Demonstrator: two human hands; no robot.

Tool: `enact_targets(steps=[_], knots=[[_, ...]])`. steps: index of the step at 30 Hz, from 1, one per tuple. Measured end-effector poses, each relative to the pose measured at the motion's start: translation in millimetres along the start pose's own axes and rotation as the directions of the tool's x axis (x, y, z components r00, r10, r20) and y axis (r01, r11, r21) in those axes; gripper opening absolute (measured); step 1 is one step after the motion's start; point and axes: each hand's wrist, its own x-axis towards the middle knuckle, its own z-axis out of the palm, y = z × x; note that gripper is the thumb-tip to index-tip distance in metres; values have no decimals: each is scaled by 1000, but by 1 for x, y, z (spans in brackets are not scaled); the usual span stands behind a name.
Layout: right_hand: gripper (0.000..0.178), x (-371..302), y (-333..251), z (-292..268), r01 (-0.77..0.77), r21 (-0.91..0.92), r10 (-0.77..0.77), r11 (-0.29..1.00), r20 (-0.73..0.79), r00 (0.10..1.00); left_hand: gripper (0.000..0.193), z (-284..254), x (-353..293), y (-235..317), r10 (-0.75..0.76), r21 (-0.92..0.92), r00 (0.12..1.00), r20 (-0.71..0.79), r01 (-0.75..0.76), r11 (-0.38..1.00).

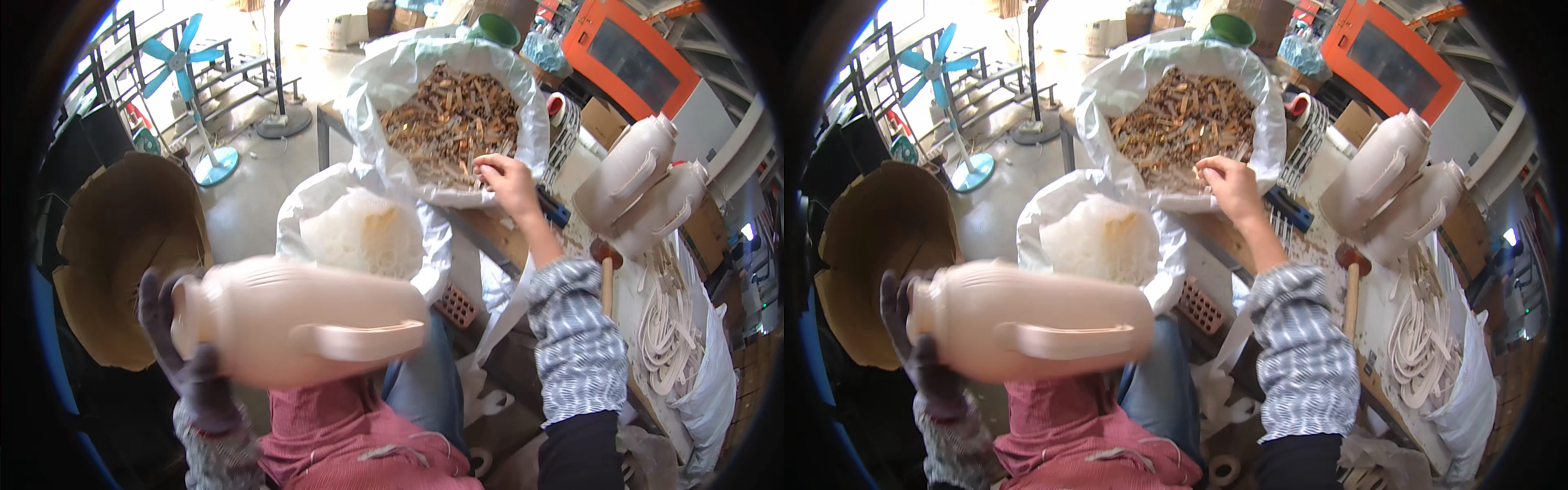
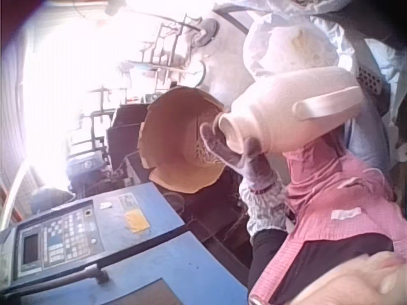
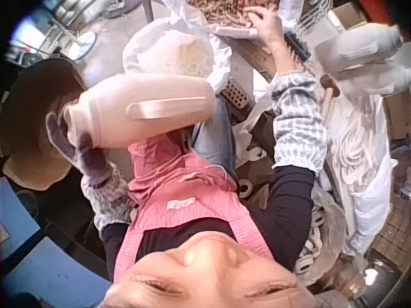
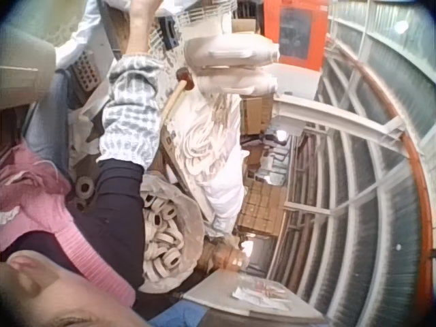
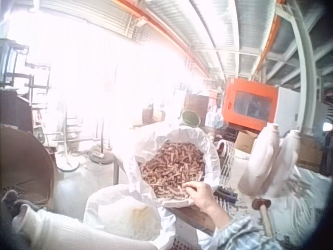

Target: The person sits on the floor and repeatedly assembles white plastic containers by attaching handles and applying labels. They pick up each container, affix a handle, wipe the surface, apply a label, and place the finished unit aside.

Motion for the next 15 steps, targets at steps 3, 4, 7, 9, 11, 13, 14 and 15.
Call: enact_targets(steps=[3,4,7,9,11,13,14,15], knots=[[17,73,43,37,238,-340,-306,910,-163,938,75,-75,-33,-9,-406,39,903,-142,415,909],[19,92,52,39,254,-441,-367,861,-191,910,67,-107,-54,-20,-634,-7,772,-49,634,773],[26,119,66,59,230,-641,-418,732,-157,895,51,-146,-74,-15,-808,459,553,203,675,578],[28,114,54,70,176,-619,-235,765,-14,972,54,-114,-56,17,-727,455,605,324,575,680],[26,100,47,67,179,-520,-166,835,71,983,54,-61,-33,31,-648,496,537,541,418,761],[25,83,42,58,196,-499,-167,844,102,981,54,-20,-23,25,-488,552,313,815,-163,817],[22,83,40,67,207,-436,-181,876,102,978,56,-9,-33,18,-425,481,265,866,-204,853],[22,83,41,56,176,-470,-150,865,93,984,58,0,-41,-2,-315,355,198,928,-224,908]])
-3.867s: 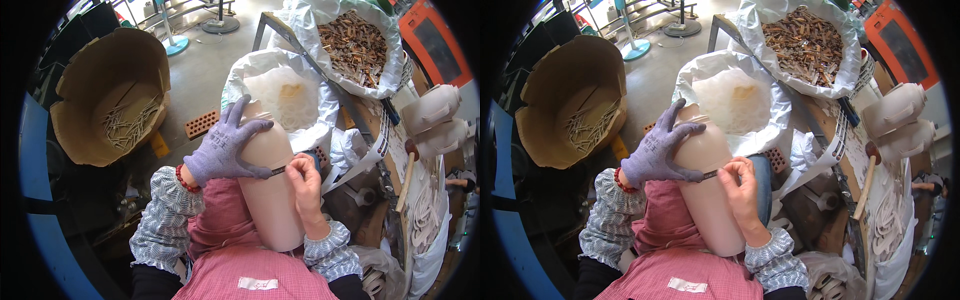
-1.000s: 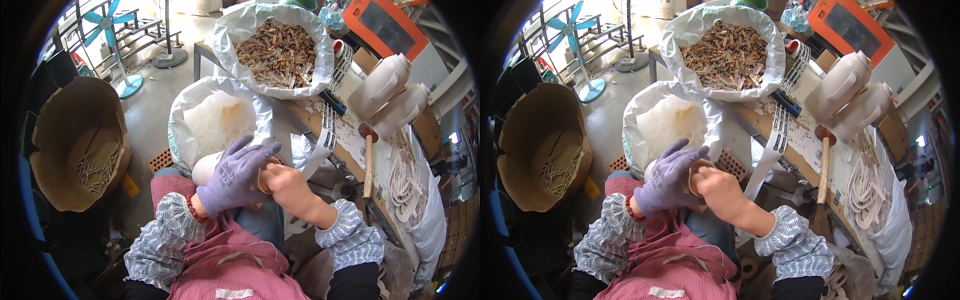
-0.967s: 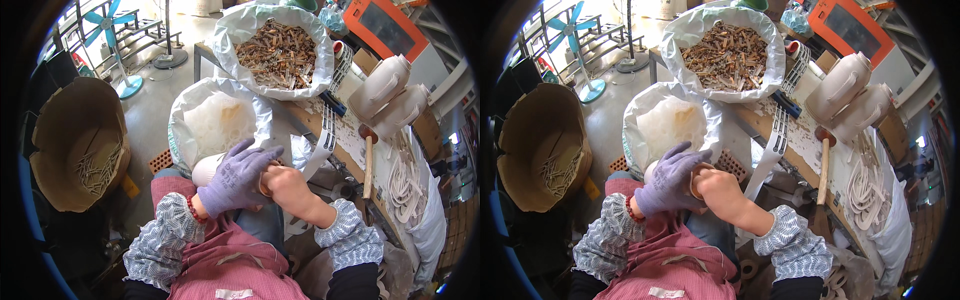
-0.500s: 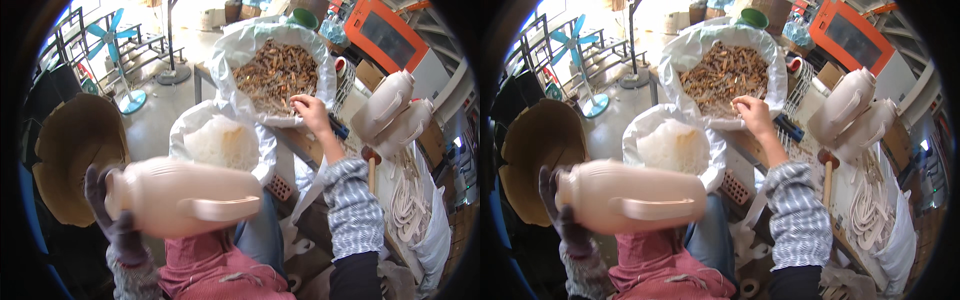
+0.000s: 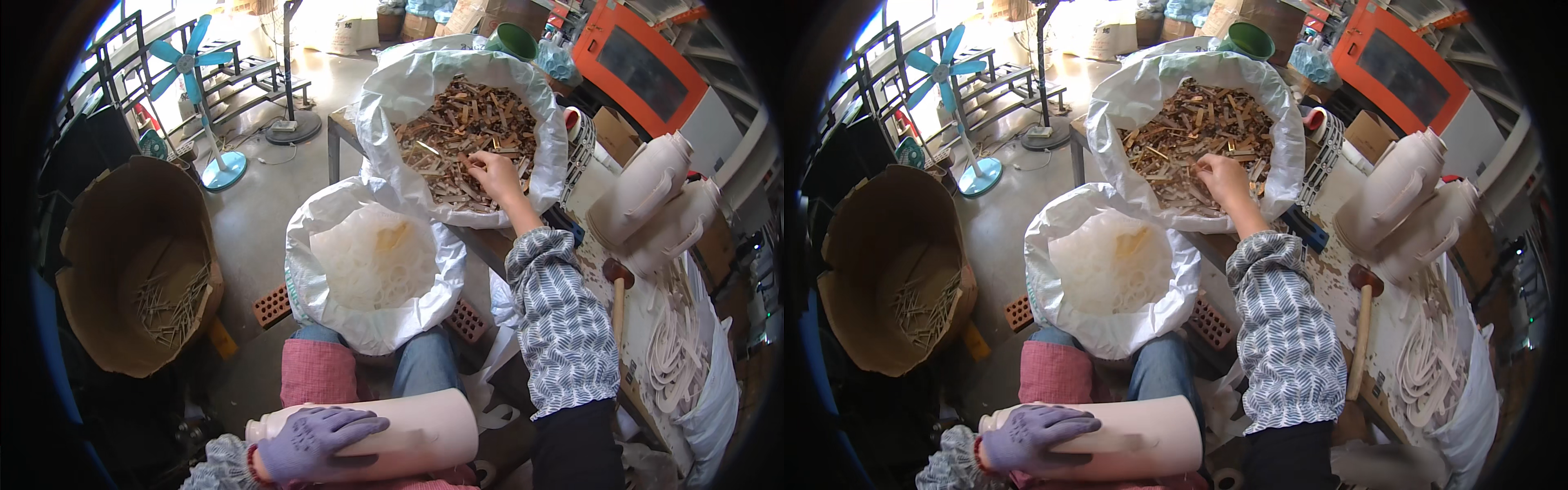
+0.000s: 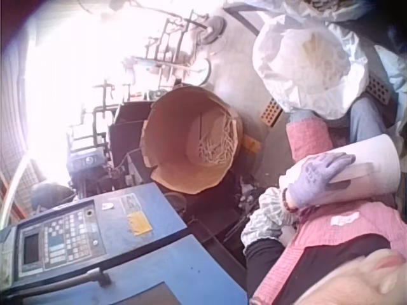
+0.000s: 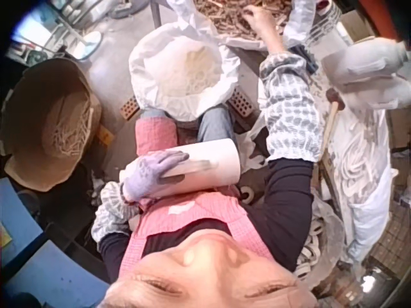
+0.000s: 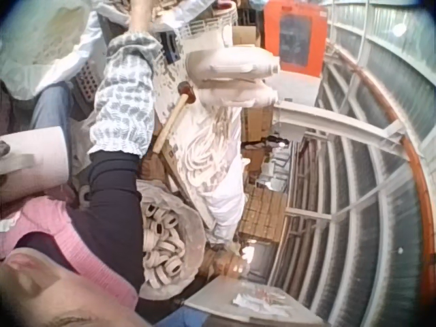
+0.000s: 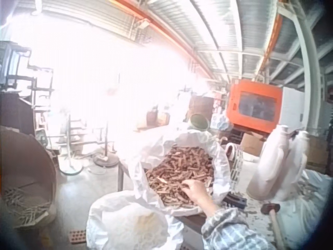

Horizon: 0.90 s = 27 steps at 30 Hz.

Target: The person sits on the floor and repeatedly assembles white plastic containers by attaching handles and applying labels. They pick up each container, affix a handle, wipe the surface, apply a label, and place the finished unit aside.

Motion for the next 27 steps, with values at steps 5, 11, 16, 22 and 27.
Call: enact_targets(steps=[5,11,16,22,27], knots=[[24,-6,14,-20,204,-258,-266,944,-234,935,45,-16,15,-18,-479,-555,870,120,459,694],[22,-7,16,4,-82,478,141,875,-89,986,44,22,27,-52,-430,-669,842,326,526,525],[24,-14,36,-1,-33,325,112,945,-227,967,34,22,45,-51,-407,-385,888,214,460,800],[25,-68,-49,4,-56,842,229,537,-82,970,22,24,56,-53,-236,-82,929,-285,221,972],[13,-79,-87,-4,-128,760,237,637,-35,971,35,24,61,-56,-122,57,817,-563,186,981]])
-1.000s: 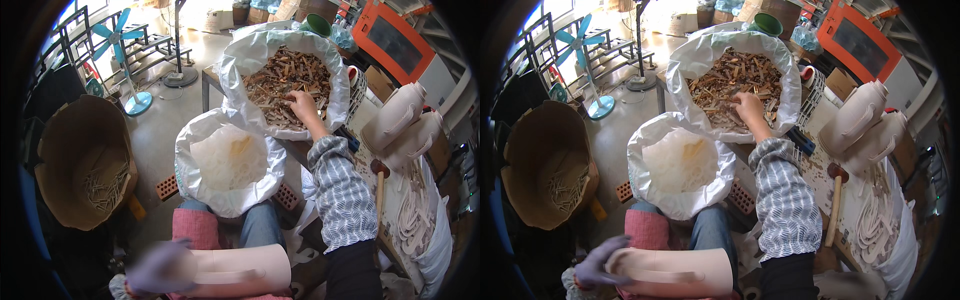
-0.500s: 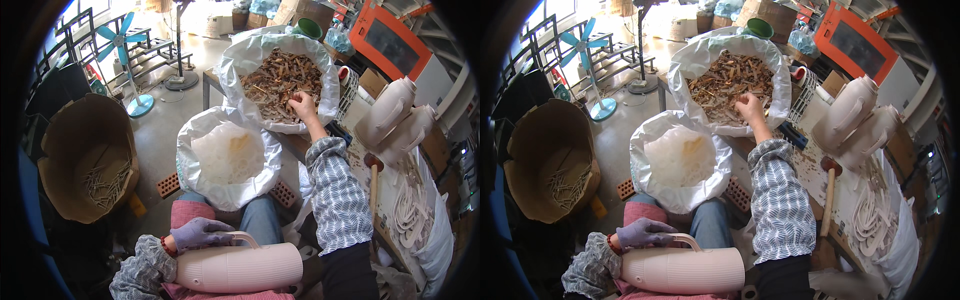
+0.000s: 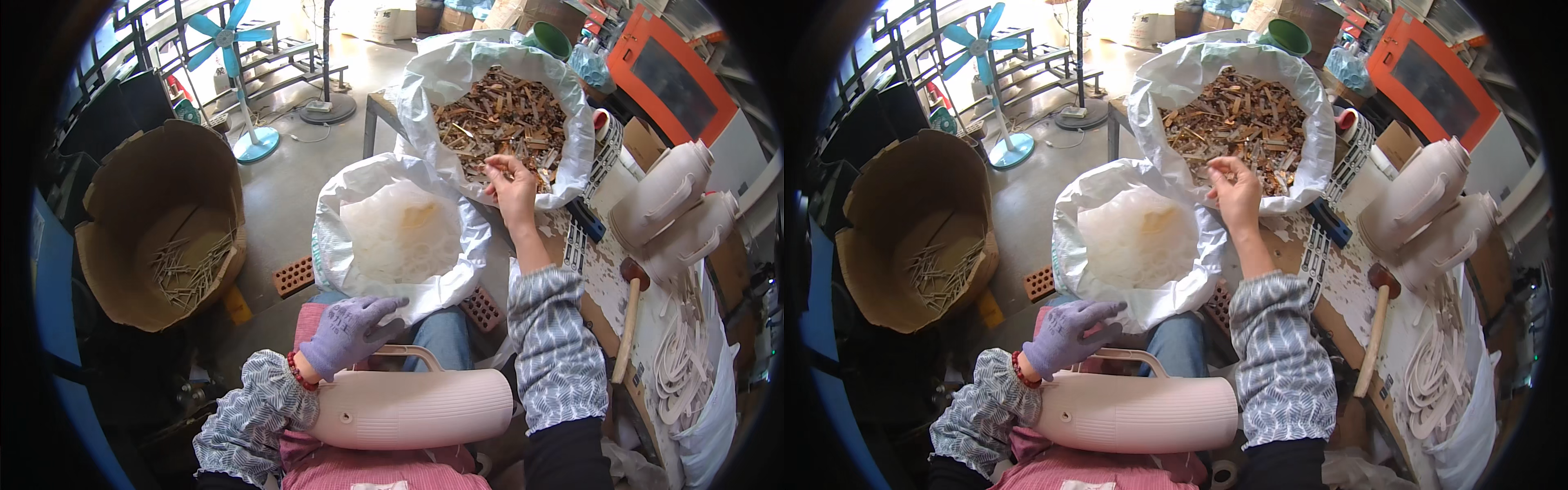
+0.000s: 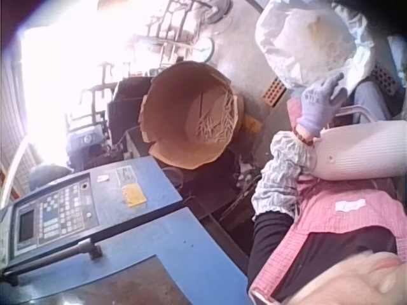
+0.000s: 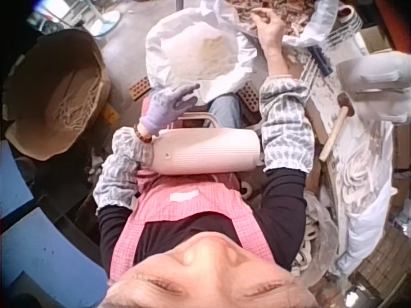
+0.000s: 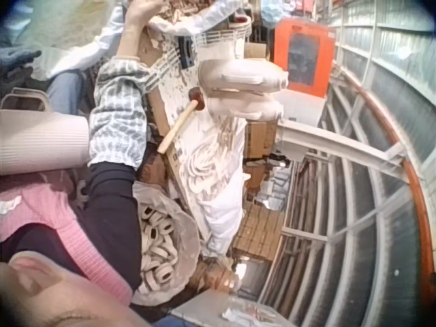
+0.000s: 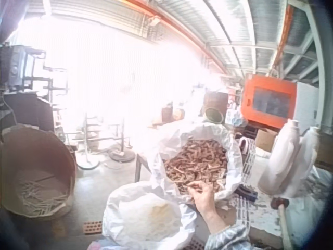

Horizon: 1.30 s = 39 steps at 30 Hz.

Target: The person sits on the floor and repeatedly assembles white plastic containers by attaching handles and applying labels. They pick up each container, affix a handle, wipe the surface, apply a label, and place the finished unit aside.

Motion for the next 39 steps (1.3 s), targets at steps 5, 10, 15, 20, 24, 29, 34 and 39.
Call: enact_targets(steps=[5,10,15,20,24,29,34,39], knots=[[12,-116,-14,39,-474,403,152,783,614,774,33,-6,20,6,177,120,828,-532,-133,984],[18,-186,-33,39,-16,50,-16,999,578,816,29,-19,-14,-5,22,-233,998,-65,-37,972],[20,-203,-40,31,588,-214,-361,780,614,702,30,-19,-28,-7,-45,-295,987,157,90,951],[25,-230,-43,33,742,-303,-383,598,705,597,49,-20,-51,-29,-214,-412,706,675,602,685],[14,-241,-30,39,823,-286,-438,491,735,517,52,-21,-54,-26,-248,-436,626,739,725,533],[24,-243,-25,38,827,-284,-429,486,746,509,51,-25,-48,-23,-261,-394,585,768,753,527],[29,-237,-26,37,834,-245,-439,494,758,483,39,-9,-49,-32,-270,-402,621,736,721,564],[20,-187,-20,26,801,-153,-449,578,761,469,36,-4,-35,-14,-390,-308,545,742,794,524]])
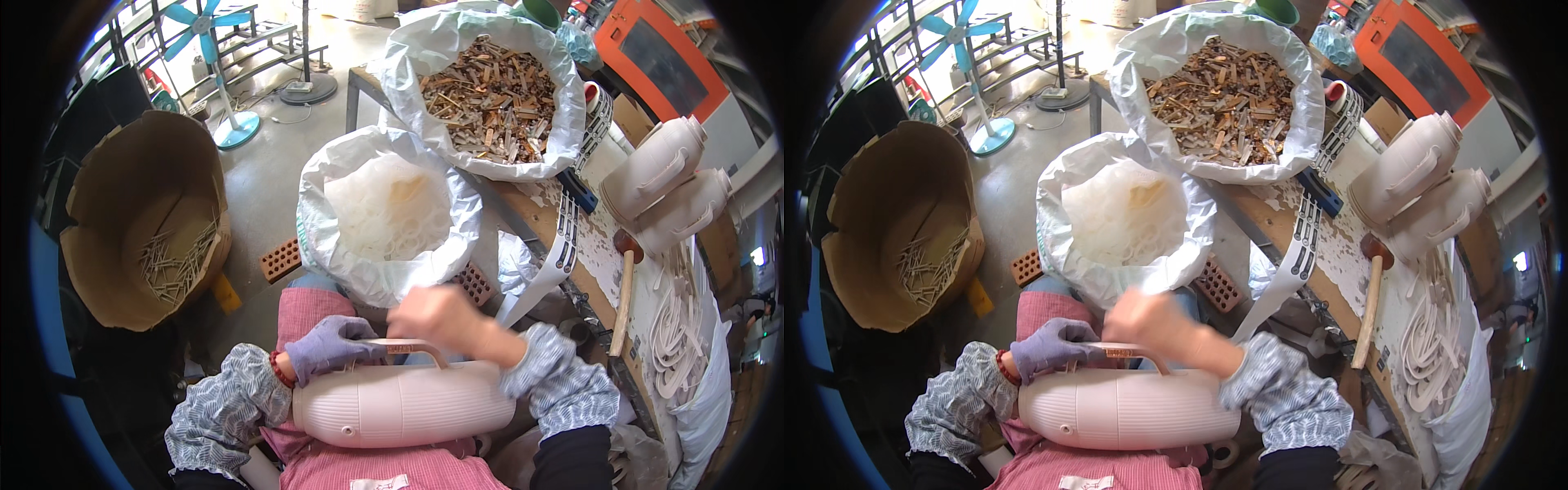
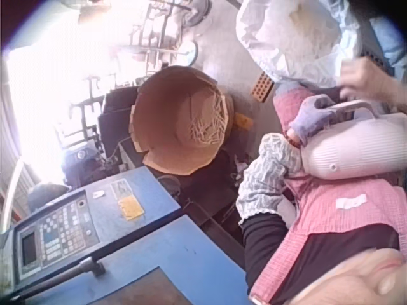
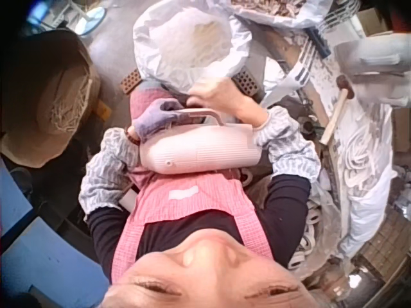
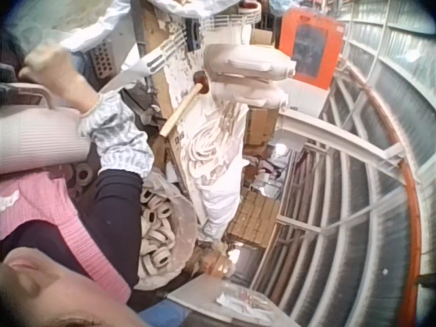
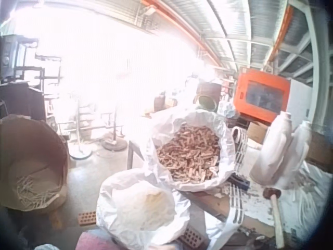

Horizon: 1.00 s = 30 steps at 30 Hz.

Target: The person sits on the floor and repeatedly assembles white plastic containers by attaching handles and applying labels. They pick up each container, affix a handle, wipe the surface, apply a label, and place the finished unit aside.

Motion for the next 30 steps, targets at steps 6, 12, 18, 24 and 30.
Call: enact_targets(steps=[6,12,18,24,30], knots=[[27,39,209,-92,-788,-83,665,610,-488,566,40,2,-35,39,579,506,807,116,-549,665],[42,39,276,-78,-762,216,738,611,-502,450,34,-5,-83,41,590,740,760,274,-558,376],[10,43,224,-74,-237,720,748,652,-561,355,40,-11,-90,66,754,918,649,99,-352,183],[12,25,7,-36,-241,970,575,-20,208,791,34,2,-39,68,957,875,286,-51,-450,181],[20,7,-59,-26,-401,663,341,632,227,912,30,4,-62,21,883,718,465,66,-637,282]])
